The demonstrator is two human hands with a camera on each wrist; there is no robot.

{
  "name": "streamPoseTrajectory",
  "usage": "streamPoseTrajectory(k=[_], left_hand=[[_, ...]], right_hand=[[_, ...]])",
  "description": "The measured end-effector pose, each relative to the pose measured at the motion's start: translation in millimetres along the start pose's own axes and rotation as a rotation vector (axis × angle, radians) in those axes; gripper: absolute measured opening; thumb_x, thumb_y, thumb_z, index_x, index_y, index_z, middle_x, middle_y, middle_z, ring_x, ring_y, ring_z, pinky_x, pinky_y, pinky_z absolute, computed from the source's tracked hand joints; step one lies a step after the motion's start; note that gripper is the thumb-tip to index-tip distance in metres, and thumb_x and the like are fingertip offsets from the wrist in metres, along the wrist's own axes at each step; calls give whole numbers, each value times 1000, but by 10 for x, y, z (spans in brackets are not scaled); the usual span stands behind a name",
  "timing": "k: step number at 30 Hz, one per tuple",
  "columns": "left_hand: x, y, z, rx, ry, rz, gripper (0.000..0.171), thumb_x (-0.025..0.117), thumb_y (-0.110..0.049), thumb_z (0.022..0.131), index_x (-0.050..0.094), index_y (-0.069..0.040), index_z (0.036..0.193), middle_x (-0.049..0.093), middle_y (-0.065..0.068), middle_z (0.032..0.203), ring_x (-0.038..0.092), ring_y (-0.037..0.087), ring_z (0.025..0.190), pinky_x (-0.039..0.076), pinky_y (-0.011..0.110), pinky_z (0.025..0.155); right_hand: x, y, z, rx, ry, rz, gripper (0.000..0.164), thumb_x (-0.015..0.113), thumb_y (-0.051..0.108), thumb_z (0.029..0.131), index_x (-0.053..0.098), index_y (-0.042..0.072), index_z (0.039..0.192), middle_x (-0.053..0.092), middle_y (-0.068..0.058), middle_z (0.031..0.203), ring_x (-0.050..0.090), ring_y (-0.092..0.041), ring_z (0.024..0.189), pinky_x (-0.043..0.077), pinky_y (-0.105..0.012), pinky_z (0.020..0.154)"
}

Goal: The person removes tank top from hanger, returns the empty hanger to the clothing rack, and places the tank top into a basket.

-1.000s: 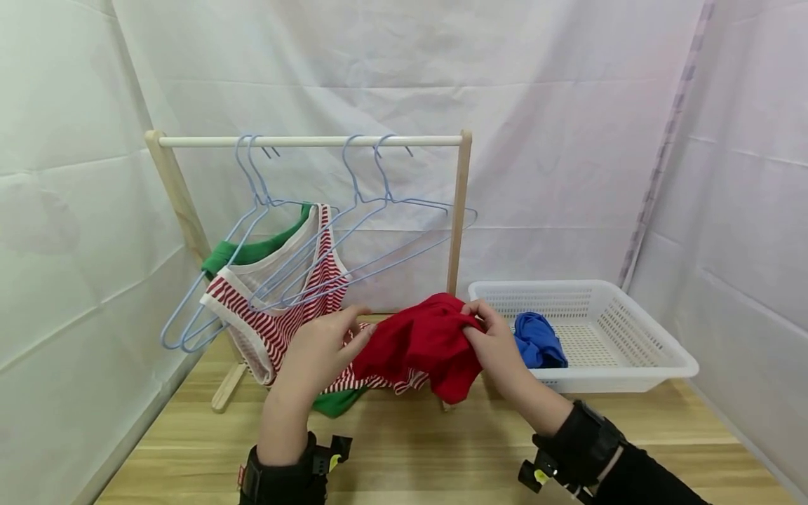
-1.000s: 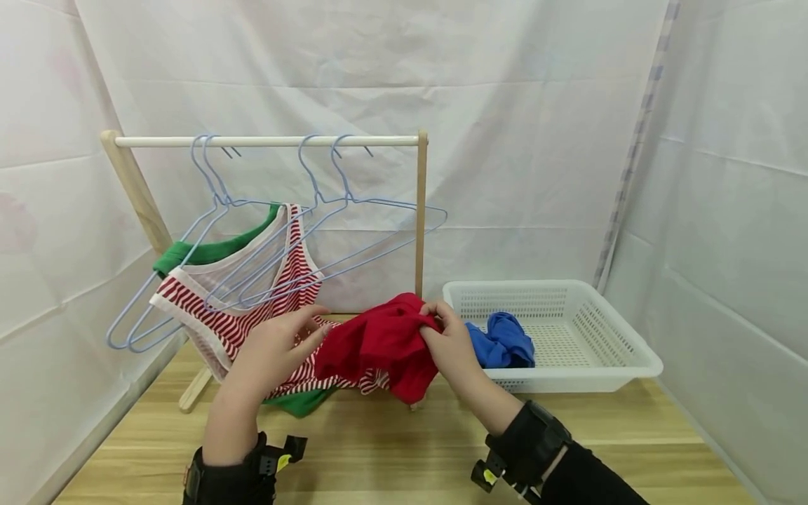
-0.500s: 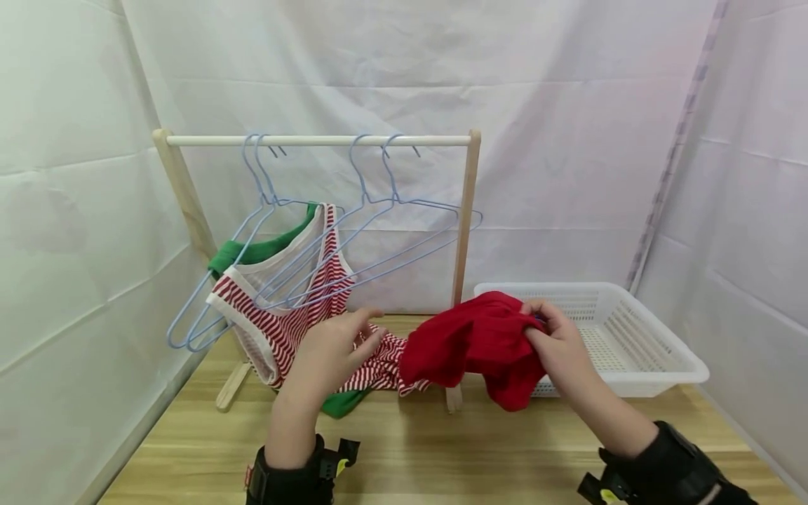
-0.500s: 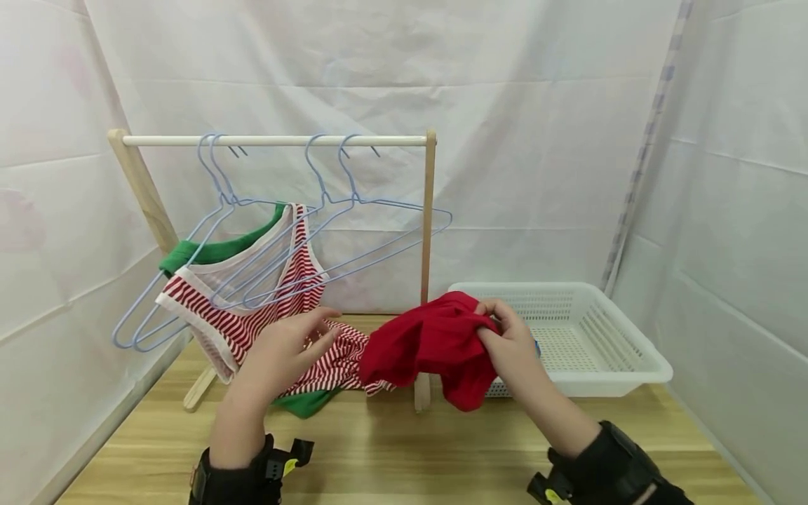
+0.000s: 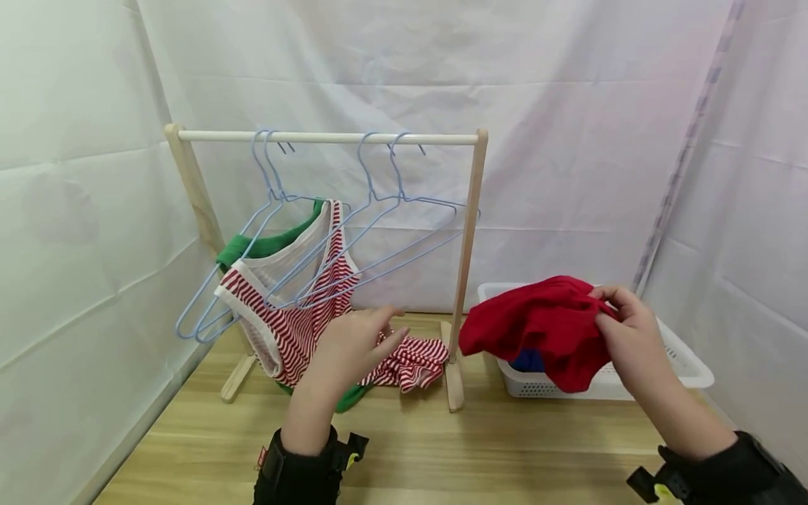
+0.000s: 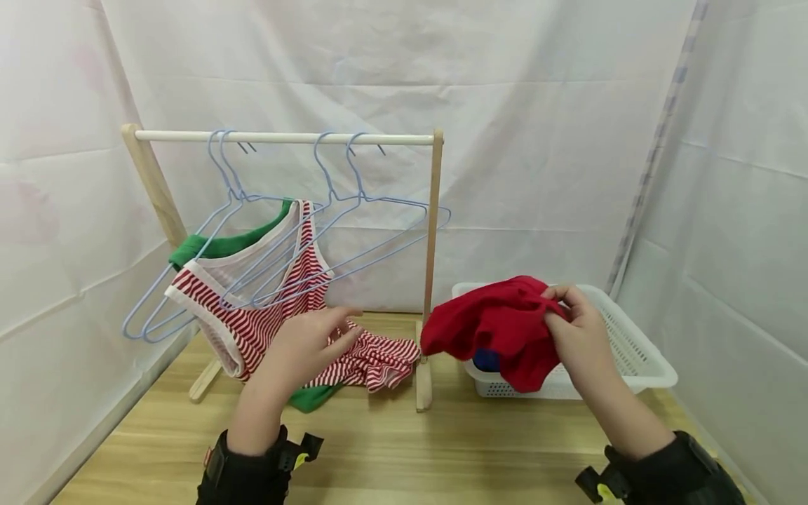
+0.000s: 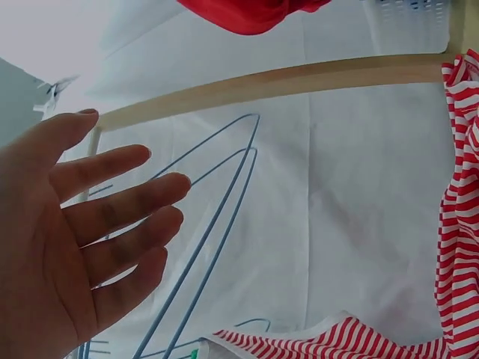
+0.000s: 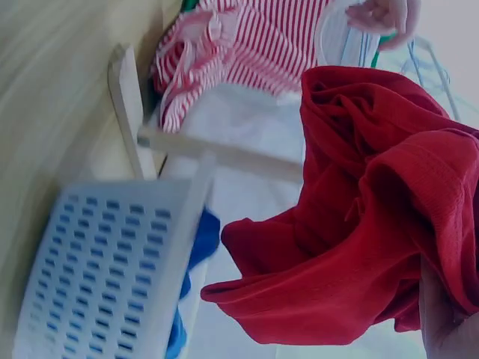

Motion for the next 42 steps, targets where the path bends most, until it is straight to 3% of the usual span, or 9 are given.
streamPoseTrajectory(k=[4,8,14,19,25,35,42], left_hand=[[6,-14,69,32,1,29,27,61,-37,96,67,-16,113,60,-12,71,54,5,58,41,23,49],[20,-29,86,55,-16,21,27,62,-35,95,66,-15,112,61,-11,72,55,5,57,40,22,48],[73,-40,80,70,-6,18,27,64,-35,94,64,-14,110,61,-9,71,54,7,56,39,22,46],[102,-43,75,71,10,24,26,64,-36,94,65,-16,109,60,-10,70,54,6,56,39,22,47],[92,-53,74,77,15,22,26,64,-35,94,66,-14,109,61,-9,70,56,7,58,42,25,49],[95,-73,84,79,45,25,26,64,-35,94,67,-14,110,58,-9,67,53,7,56,42,25,49],[112,-86,73,73,51,43,27,65,-35,94,67,-15,111,56,-10,66,52,7,56,42,25,48]], right_hand=[[-54,-8,160,23,-42,54,12,55,1,94,60,12,96,59,3,87,57,-7,68,48,-21,49],[-54,-61,346,40,-76,-19,6,57,6,94,59,12,96,54,2,90,54,-8,74,46,-20,52],[-40,-212,578,68,-116,-223,7,53,10,94,56,13,99,50,3,96,52,-10,78,49,-21,55],[-27,-298,696,85,-120,-406,16,50,15,95,53,5,108,49,-6,102,50,-15,79,51,-24,56],[-11,-391,814,123,-123,-514,28,46,21,97,51,1,115,52,-16,108,51,-26,87,50,-27,57],[51,-617,1025,178,-21,-690,25,45,10,92,52,-3,113,54,-26,110,50,-37,92,44,-40,70],[83,-768,1074,201,77,-734,29,43,8,90,51,-8,113,51,-31,115,48,-41,98,44,-49,82]])
Point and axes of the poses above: each hand's wrist, its own z-axis towards the middle knuckle, its own x-axis out of the palm, y = z × x, the point moved 1 cm from there along z, towards the middle knuckle
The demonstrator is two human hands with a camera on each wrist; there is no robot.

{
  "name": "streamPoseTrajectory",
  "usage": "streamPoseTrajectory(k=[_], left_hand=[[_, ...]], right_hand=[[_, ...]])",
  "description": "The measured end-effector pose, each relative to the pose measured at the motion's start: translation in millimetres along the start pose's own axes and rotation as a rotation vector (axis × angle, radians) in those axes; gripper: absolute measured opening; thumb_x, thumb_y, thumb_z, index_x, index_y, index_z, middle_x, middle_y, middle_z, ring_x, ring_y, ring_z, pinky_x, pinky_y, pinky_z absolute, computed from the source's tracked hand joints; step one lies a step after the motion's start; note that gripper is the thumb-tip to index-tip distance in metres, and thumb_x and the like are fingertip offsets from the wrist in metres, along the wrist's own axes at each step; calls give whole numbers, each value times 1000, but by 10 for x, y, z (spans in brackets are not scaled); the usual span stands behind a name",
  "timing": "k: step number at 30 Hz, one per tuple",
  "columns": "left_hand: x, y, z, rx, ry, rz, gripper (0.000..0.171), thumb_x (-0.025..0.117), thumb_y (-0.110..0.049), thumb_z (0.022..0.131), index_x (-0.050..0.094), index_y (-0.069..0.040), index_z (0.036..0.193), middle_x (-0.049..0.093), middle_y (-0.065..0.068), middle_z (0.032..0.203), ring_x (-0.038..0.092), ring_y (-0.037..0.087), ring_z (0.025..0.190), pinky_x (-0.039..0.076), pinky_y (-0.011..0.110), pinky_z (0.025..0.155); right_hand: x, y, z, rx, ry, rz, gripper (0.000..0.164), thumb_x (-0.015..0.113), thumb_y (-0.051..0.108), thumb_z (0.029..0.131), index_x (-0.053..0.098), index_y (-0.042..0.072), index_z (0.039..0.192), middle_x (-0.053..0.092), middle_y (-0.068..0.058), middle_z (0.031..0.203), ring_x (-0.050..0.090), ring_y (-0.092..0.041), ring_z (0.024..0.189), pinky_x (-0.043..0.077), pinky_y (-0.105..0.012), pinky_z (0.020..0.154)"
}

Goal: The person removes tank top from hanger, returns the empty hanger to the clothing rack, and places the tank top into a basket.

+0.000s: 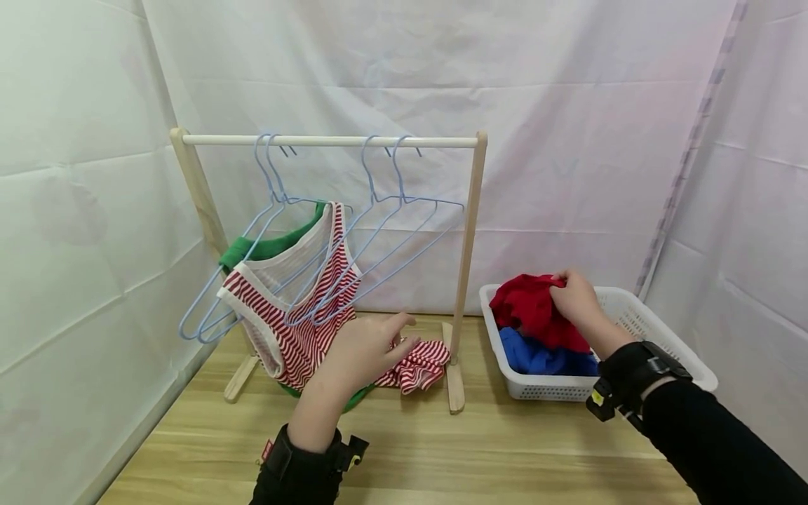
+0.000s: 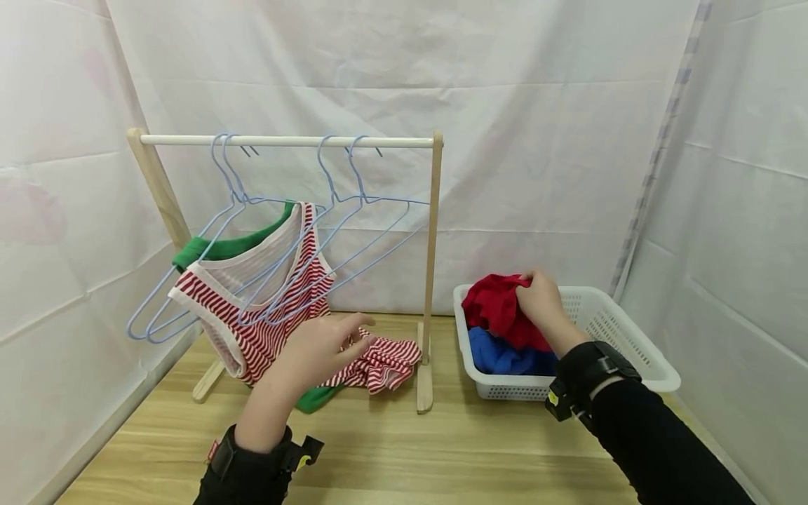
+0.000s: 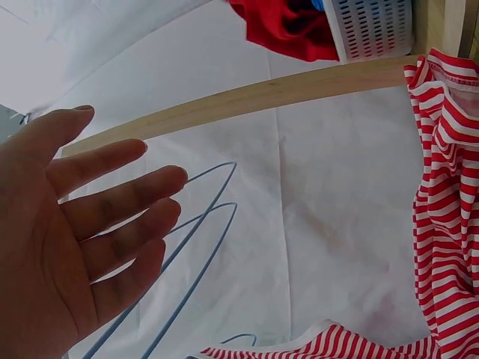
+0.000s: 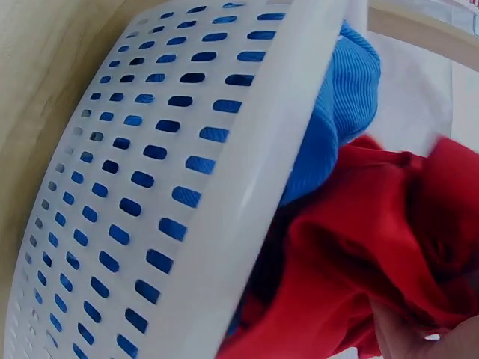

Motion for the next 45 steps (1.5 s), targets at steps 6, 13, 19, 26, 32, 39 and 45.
streamPoseTrajectory(k=[6,13,19,26,32,39,45], left_hand=[[12,-4,7,4,5,16,27,65,-36,94,67,-15,110,58,-9,67,54,7,57,43,26,49],[-15,2,7,16,-2,32,28,64,-37,94,67,-16,111,66,-7,75,63,12,66,51,32,58],[-5,1,11,56,-29,53,28,64,-36,94,67,-14,111,71,-3,87,67,14,71,52,32,58],[-18,-18,16,129,-123,81,25,68,-32,91,70,-13,108,71,-1,94,69,16,78,54,32,62],[-114,-73,15,193,-242,109,23,72,-29,88,71,-13,103,71,-2,91,68,16,75,54,30,59],[-281,-200,-46,237,-294,87,22,68,-29,89,71,-12,102,67,-1,88,66,18,76,54,32,63],[-436,-232,-116,268,-408,50,20,66,-24,88,72,-10,102,68,0,91,66,19,81,54,34,68]], right_hand=[[113,-18,-30,-119,71,-112,33,45,5,92,53,-12,119,53,-36,120,51,-45,104,43,-56,91],[123,43,-17,-155,158,-250,43,47,11,95,48,-15,129,50,-38,125,49,-49,112,39,-60,97],[113,207,-92,-158,266,-388,52,48,19,96,43,-16,134,41,-42,130,44,-53,116,38,-63,96],[123,400,-218,-177,276,-410,53,48,23,97,44,-12,137,39,-39,134,42,-52,119,37,-63,97],[119,620,-336,-217,239,-389,50,49,27,98,49,-6,136,43,-33,137,39,-48,127,32,-62,103],[210,866,-556,-291,203,-365,47,57,29,97,55,1,134,49,-27,135,43,-44,126,37,-62,99],[278,1034,-716,-353,132,-355,43,60,30,96,59,5,131,55,-22,132,51,-39,121,45,-56,94]])
Point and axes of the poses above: each hand's wrist, its own z-axis towards the middle knuckle, its own x-axis out of the palm, y = z × x, the point moved 1 cm from there along z, towards the middle knuckle
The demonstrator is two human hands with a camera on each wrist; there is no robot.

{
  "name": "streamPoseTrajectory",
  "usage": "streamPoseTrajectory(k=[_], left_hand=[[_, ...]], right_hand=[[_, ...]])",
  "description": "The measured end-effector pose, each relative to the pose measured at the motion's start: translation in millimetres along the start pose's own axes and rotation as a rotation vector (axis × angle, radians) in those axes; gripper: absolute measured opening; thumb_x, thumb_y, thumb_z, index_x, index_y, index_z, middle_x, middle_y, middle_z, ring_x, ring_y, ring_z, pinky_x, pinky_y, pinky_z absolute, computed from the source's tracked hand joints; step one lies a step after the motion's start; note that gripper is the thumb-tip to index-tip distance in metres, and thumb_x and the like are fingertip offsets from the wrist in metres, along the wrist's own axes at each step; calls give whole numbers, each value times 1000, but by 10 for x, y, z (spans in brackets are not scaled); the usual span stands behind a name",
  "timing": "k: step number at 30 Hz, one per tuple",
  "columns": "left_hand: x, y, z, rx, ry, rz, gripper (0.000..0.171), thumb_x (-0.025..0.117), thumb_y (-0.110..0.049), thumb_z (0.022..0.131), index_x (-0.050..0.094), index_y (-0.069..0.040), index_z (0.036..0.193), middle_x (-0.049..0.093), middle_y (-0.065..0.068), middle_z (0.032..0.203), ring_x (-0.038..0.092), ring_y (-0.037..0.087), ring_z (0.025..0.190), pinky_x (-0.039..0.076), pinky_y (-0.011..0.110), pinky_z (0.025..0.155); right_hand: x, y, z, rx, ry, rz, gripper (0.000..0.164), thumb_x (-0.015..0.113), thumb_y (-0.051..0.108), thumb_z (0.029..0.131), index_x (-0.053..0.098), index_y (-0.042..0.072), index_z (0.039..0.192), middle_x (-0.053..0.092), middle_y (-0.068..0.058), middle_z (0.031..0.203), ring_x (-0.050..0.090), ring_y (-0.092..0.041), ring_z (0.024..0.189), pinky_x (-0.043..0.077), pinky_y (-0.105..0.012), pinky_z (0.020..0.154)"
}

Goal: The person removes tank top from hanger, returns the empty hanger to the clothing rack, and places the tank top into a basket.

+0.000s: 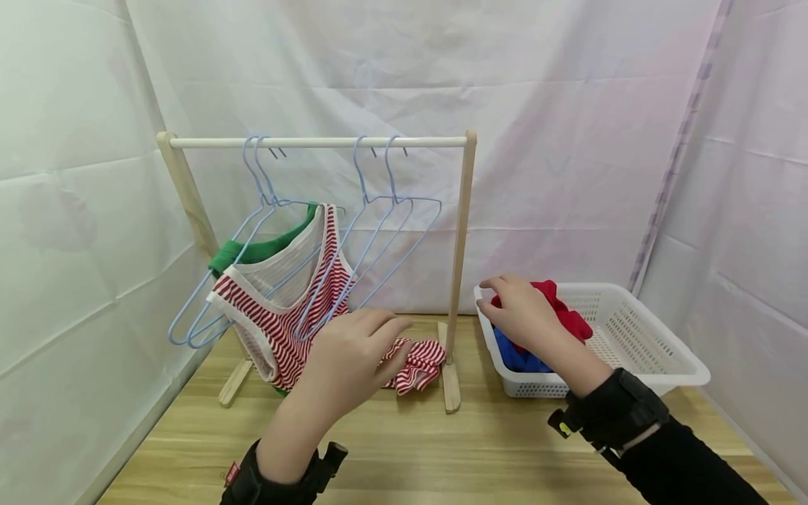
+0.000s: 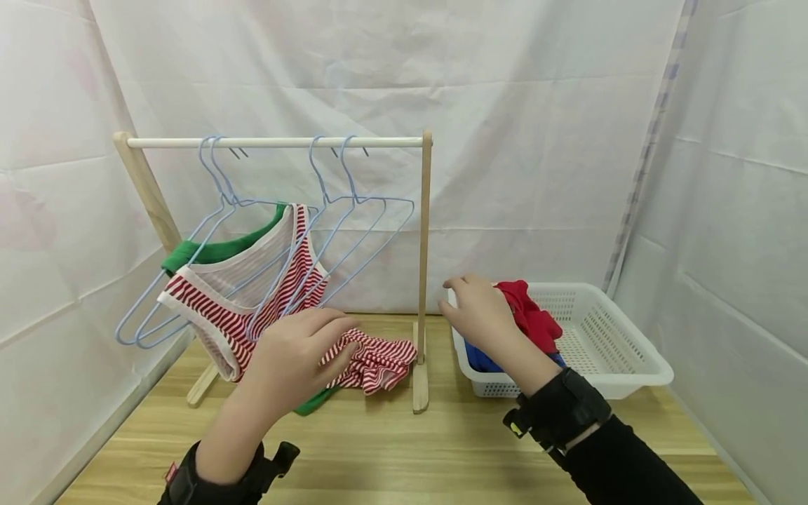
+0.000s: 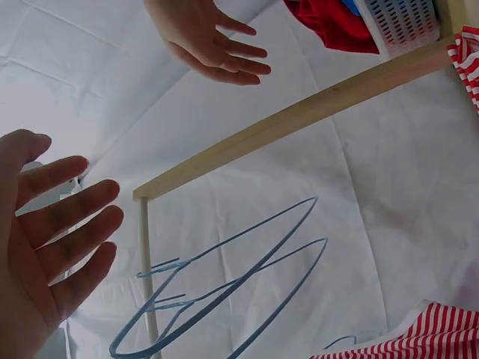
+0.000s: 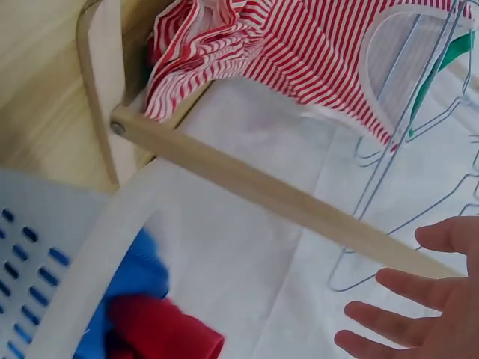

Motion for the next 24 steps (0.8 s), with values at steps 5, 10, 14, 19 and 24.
streamPoseTrajectory(k=[5,10,14,19,24], left_hand=[[-155,39,-1,28,-188,-13,26,54,-24,96,72,-6,98,69,4,91,66,22,78,55,37,66],[-319,147,-20,11,-377,40,27,54,-21,96,71,0,94,69,11,90,67,29,75,55,42,64],[-429,316,-114,-59,-469,120,29,55,-22,95,71,2,95,70,15,90,67,34,74,53,46,61],[-517,589,-302,-241,-442,229,31,55,-22,92,70,4,98,69,19,91,64,40,79,50,51,65],[-596,805,-469,-438,-332,320,28,57,-18,92,67,5,101,66,23,95,60,44,86,48,55,73]], right_hand=[[-9,124,-50,-26,-19,65,43,60,30,96,59,6,131,55,-20,132,50,-38,121,46,-54,94],[-16,194,-90,-55,-17,137,42,59,30,98,58,6,132,55,-18,132,53,-34,116,46,-53,94],[-4,241,-112,-82,-20,184,42,59,29,98,57,6,133,56,-16,132,58,-31,106,49,-50,90],[31,305,-158,-112,-41,204,40,59,27,98,59,5,131,58,-13,130,55,-31,117,45,-52,96],[96,357,-209,-159,-75,206,36,61,26,97,62,6,127,62,-11,124,55,-29,119,46,-49,96]])
Point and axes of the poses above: each hand's wrist, its own z-axis towards the middle knuckle, its own x-axis out of the palm, y = z × x, the point moved 1 cm from there along z, towards the middle knuckle
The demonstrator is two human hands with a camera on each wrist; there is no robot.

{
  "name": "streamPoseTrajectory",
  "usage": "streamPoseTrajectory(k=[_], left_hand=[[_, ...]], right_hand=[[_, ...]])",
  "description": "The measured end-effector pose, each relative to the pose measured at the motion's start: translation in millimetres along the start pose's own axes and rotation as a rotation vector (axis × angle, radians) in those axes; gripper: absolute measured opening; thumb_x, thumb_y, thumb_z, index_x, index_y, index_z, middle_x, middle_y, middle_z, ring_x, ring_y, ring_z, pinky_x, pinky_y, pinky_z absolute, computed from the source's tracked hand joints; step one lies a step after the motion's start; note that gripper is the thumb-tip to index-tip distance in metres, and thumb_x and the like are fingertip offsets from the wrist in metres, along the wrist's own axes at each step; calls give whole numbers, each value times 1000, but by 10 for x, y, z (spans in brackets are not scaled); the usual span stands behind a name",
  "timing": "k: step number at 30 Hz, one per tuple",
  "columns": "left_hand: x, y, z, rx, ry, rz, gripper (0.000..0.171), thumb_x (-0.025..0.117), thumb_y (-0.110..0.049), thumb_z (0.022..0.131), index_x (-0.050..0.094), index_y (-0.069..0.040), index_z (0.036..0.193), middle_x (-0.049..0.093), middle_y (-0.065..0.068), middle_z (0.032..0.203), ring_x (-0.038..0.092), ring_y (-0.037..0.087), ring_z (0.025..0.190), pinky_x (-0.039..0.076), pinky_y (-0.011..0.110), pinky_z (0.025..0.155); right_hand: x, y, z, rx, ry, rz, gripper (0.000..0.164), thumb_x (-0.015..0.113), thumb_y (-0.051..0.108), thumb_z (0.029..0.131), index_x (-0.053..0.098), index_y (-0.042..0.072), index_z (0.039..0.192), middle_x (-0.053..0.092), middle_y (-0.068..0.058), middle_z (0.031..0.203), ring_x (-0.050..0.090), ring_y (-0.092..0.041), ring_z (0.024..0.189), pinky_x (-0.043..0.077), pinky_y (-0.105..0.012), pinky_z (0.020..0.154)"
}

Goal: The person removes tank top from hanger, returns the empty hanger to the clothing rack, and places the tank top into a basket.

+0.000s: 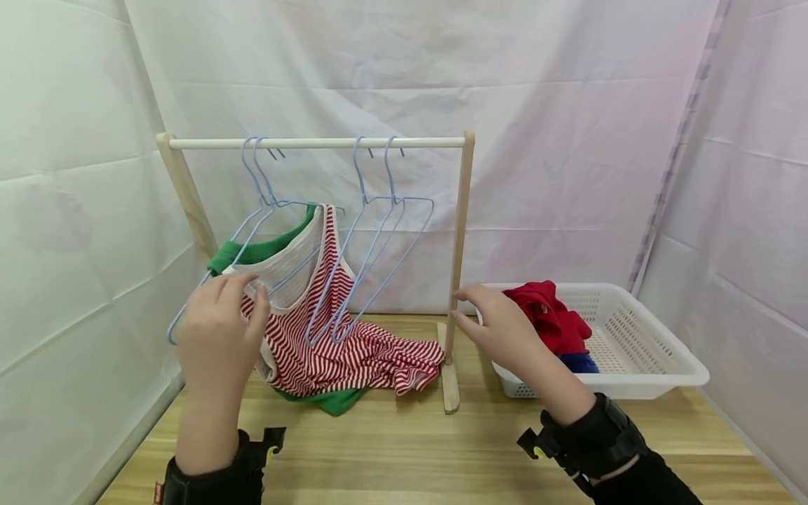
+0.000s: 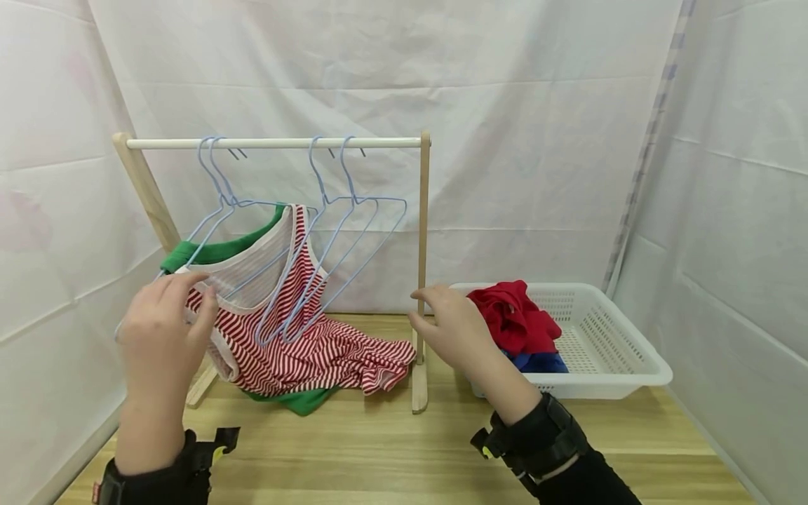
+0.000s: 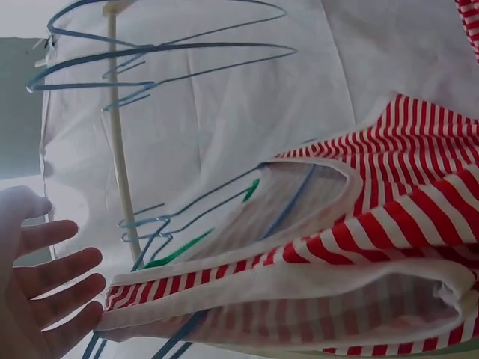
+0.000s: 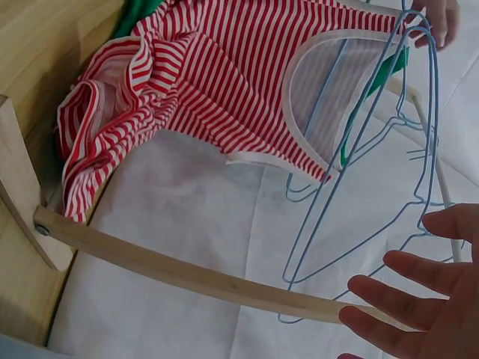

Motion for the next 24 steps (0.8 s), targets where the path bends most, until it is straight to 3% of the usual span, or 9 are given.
streamPoseTrajectory(k=[7,14,17,20,24], left_hand=[[26,155,-44,-140,7,38,21,65,-7,86,68,6,102,65,25,106,57,48,98,42,65,78],[1,235,-39,-260,7,34,22,61,0,90,64,11,109,62,30,104,56,49,93,42,60,82],[-32,257,-52,-346,67,75,22,57,-2,94,62,13,111,62,33,100,57,51,88,43,59,76],[-56,271,-73,-441,171,132,25,53,-9,99,62,11,113,64,33,101,59,52,85,43,61,69],[-56,288,-97,-490,290,201,30,50,-18,103,61,8,113,64,34,95,59,55,76,41,62,59]], right_hand=[[110,4,-50,-42,-10,1,33,63,28,96,64,8,122,65,-8,120,58,-27,115,47,-47,94],[181,-20,-79,-40,-9,-25,33,63,27,95,65,8,122,65,-7,119,59,-25,113,47,-46,95],[215,-36,-93,-33,-1,-36,34,63,28,95,65,8,122,65,-7,119,59,-26,114,46,-47,96],[248,-50,-109,-26,8,-40,35,63,29,95,65,8,122,65,-7,120,59,-26,114,46,-47,96],[279,-61,-126,-21,13,-41,35,63,31,95,66,8,122,65,-7,120,59,-26,115,45,-47,97]])
Point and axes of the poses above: each hand's wrist, its own z-axis towards the middle knuckle, its own x-axis out of the palm, y = z × x, the point moved 1 cm from there along z, towards the middle knuckle
